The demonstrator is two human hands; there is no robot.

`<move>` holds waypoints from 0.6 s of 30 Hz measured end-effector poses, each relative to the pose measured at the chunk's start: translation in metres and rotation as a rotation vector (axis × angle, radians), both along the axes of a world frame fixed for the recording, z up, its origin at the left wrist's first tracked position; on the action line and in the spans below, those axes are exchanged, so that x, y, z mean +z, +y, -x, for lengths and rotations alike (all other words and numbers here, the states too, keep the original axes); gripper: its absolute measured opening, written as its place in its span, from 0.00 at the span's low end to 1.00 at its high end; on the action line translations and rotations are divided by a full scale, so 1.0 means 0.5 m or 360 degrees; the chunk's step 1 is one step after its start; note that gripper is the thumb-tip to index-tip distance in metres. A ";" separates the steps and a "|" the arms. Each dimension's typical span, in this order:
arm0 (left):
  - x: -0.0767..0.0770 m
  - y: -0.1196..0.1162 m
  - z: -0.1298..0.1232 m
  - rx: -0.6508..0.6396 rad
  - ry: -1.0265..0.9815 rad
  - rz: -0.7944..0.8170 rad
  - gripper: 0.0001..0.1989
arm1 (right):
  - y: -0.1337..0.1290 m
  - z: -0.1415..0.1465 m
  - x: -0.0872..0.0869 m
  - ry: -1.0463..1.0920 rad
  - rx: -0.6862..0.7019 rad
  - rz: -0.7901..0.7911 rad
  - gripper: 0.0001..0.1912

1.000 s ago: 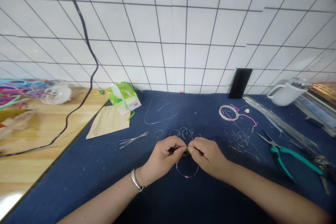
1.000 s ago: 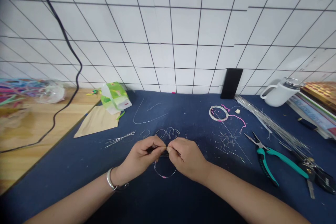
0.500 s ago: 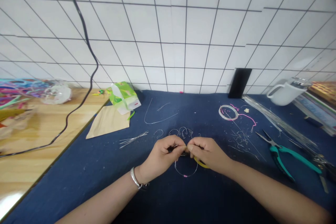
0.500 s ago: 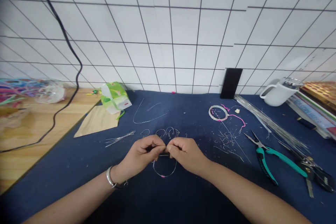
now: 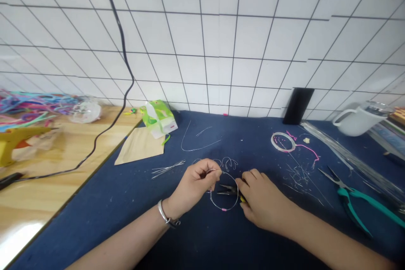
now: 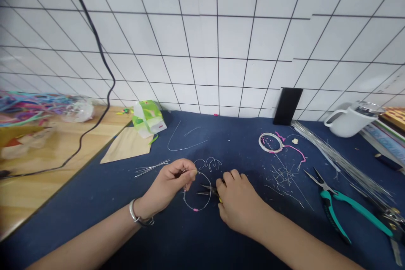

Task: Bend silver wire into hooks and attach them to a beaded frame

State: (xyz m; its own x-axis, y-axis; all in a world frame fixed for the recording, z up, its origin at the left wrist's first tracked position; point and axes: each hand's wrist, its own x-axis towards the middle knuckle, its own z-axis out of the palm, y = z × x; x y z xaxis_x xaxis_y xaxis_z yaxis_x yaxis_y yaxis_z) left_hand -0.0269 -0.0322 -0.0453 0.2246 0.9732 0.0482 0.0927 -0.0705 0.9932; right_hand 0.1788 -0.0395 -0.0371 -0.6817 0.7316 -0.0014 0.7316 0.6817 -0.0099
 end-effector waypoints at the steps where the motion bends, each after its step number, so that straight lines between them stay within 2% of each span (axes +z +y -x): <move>1: 0.000 0.000 0.001 0.0007 -0.0015 0.0007 0.08 | 0.000 0.003 -0.003 -0.0037 0.0003 -0.0050 0.18; 5: -0.003 0.001 0.002 0.0028 -0.0023 0.0024 0.08 | 0.008 0.008 -0.025 -0.0069 -0.0007 -0.0164 0.09; 8: -0.004 0.003 0.003 0.0063 -0.0014 0.0030 0.08 | 0.023 0.002 -0.031 0.0100 -0.0141 -0.0094 0.03; 12: -0.005 0.003 0.002 0.0048 -0.0015 0.0040 0.08 | 0.037 -0.015 -0.006 0.0542 -0.0373 0.0329 0.05; 14: -0.006 0.002 0.000 0.0037 -0.0001 0.0045 0.08 | 0.039 -0.022 0.014 0.0702 -0.0388 0.0534 0.09; 16: -0.006 0.000 -0.001 0.0026 0.0011 0.0043 0.08 | 0.041 -0.025 0.030 0.0729 -0.0332 0.0585 0.11; 18: -0.006 0.000 -0.001 0.0009 0.0015 0.0030 0.08 | 0.042 -0.026 0.038 0.0680 -0.0219 0.0465 0.11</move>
State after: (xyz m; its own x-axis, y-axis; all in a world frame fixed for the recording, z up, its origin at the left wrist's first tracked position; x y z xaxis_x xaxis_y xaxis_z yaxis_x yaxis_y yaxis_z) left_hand -0.0264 -0.0324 -0.0481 0.2193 0.9753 0.0276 0.1025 -0.0512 0.9934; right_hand 0.1920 -0.0186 -0.0182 -0.5637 0.8251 0.0382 0.7035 0.5039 -0.5012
